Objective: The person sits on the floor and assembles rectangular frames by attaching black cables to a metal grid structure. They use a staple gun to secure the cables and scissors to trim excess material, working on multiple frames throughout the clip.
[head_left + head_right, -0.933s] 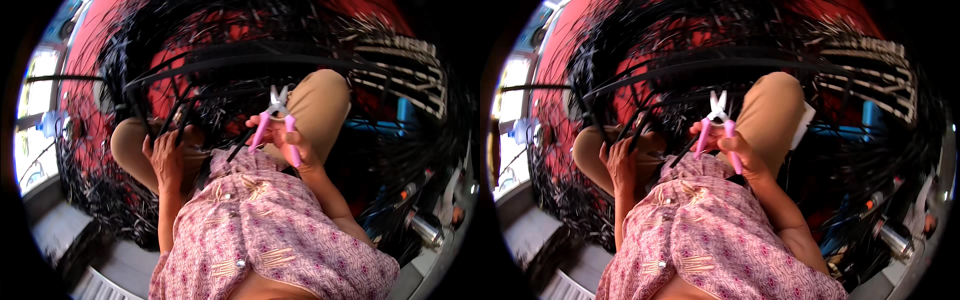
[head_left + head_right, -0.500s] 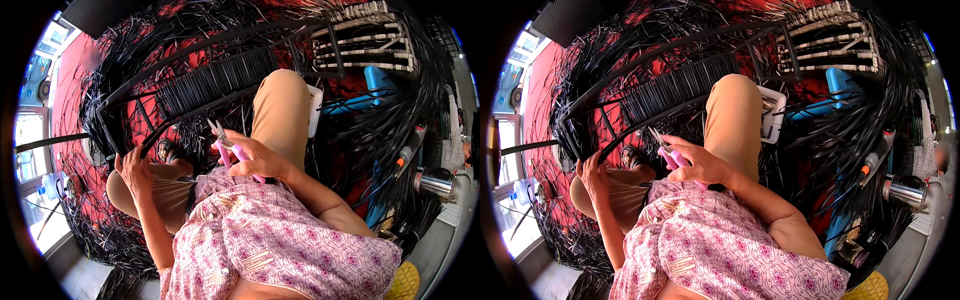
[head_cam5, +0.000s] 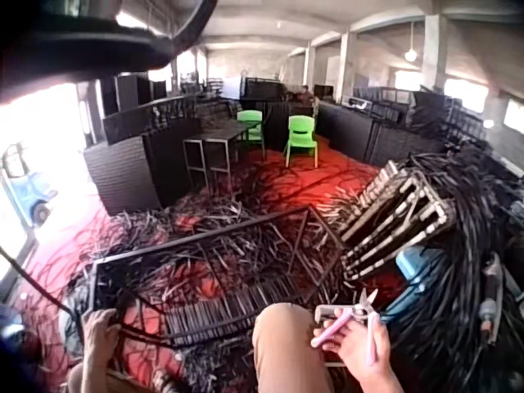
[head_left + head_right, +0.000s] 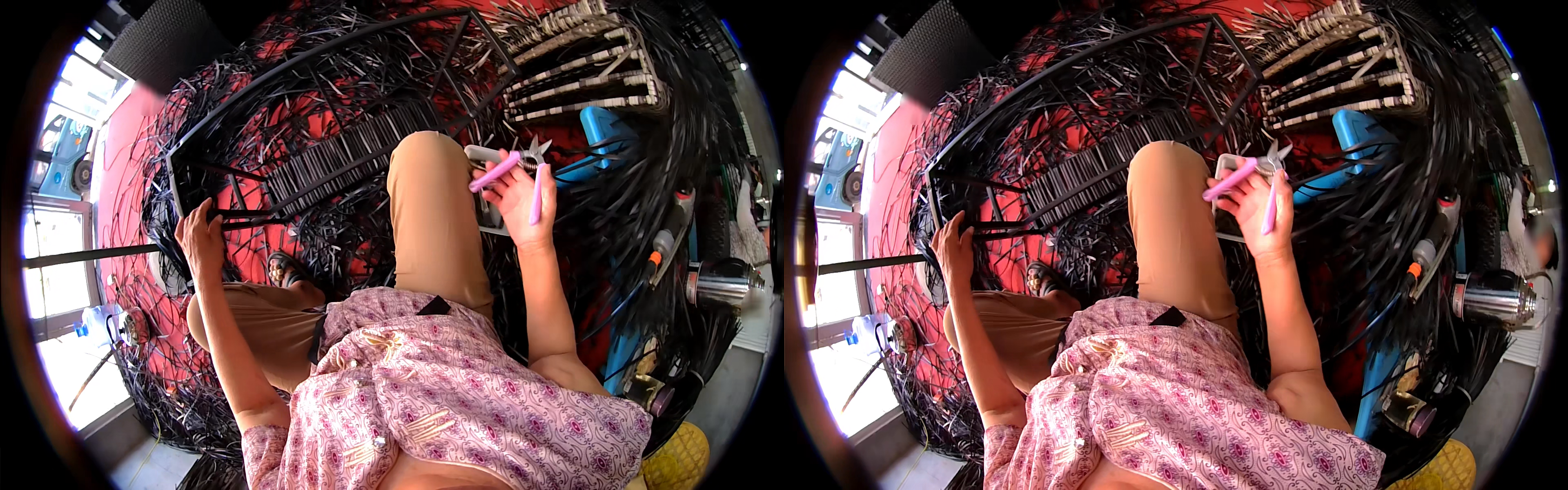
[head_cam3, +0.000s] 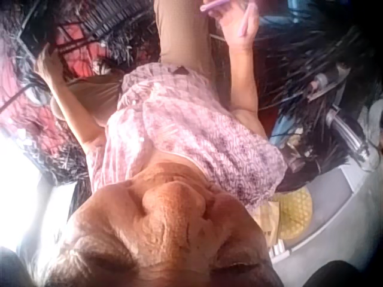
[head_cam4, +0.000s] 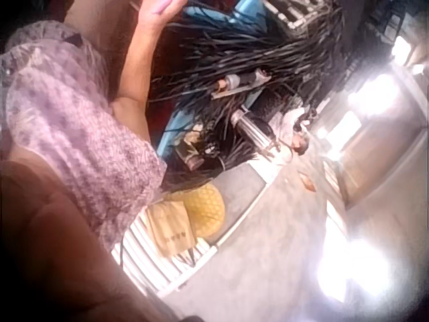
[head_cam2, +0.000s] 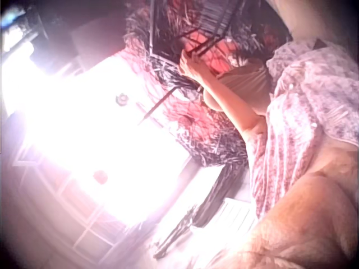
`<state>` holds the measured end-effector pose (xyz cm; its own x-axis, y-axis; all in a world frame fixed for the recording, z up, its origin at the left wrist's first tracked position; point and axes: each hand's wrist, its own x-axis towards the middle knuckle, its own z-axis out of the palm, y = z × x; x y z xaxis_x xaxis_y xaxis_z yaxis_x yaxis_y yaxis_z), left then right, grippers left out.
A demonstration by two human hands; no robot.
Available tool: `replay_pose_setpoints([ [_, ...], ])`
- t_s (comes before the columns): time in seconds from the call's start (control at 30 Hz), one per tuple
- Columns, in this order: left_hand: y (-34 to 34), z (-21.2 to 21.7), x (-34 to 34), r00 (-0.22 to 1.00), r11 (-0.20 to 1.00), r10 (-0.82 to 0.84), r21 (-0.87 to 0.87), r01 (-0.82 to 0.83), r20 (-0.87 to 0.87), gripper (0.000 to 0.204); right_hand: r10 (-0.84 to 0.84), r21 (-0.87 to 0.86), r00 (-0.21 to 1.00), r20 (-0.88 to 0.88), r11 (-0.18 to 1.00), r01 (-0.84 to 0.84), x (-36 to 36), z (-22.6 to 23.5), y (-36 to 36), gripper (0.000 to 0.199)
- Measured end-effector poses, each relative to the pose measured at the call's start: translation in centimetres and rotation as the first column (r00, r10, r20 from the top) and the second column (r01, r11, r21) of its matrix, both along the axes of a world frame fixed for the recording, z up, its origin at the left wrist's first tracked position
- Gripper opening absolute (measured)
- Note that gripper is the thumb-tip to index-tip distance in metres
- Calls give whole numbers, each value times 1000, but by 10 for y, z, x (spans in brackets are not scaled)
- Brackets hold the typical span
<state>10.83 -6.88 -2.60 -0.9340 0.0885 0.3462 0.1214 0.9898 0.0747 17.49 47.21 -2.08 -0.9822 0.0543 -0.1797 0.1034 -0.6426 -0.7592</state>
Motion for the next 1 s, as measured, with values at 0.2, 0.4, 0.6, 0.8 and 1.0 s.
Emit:
replay_pose_setpoints([
  [0.2, 9, 7, 3, 998, 999, 33, 20, -35, 57, 35, -213, 416, 814, 541, 909, -39, -15, -124, 54, 57],
  [0.4, 3, 5, 5, 995, 998, 56, -1, -56, 76, 38, -183, 526, 813, 552, 834, -169, -38, -212, 95, 62],
  [0.6, 9, 9, 6, 1000, 995, 14, 99, -12, -19, 38, -145, 459, 826, 544, 876, -148, -62, -284, 142, 56],
  [0.8, -2, 5, 29, 997, 976, 73, 208, -65, -33, 52, -281, 515, 748, 601, 852, -93, -69, -257, 102, 70],
  [1.0, -11, 24, 2, 998, 581, 47, 811, -66, 47, 35, -143, 508, 837, 527, 843, -176, -47, -266, 111, 55],
])
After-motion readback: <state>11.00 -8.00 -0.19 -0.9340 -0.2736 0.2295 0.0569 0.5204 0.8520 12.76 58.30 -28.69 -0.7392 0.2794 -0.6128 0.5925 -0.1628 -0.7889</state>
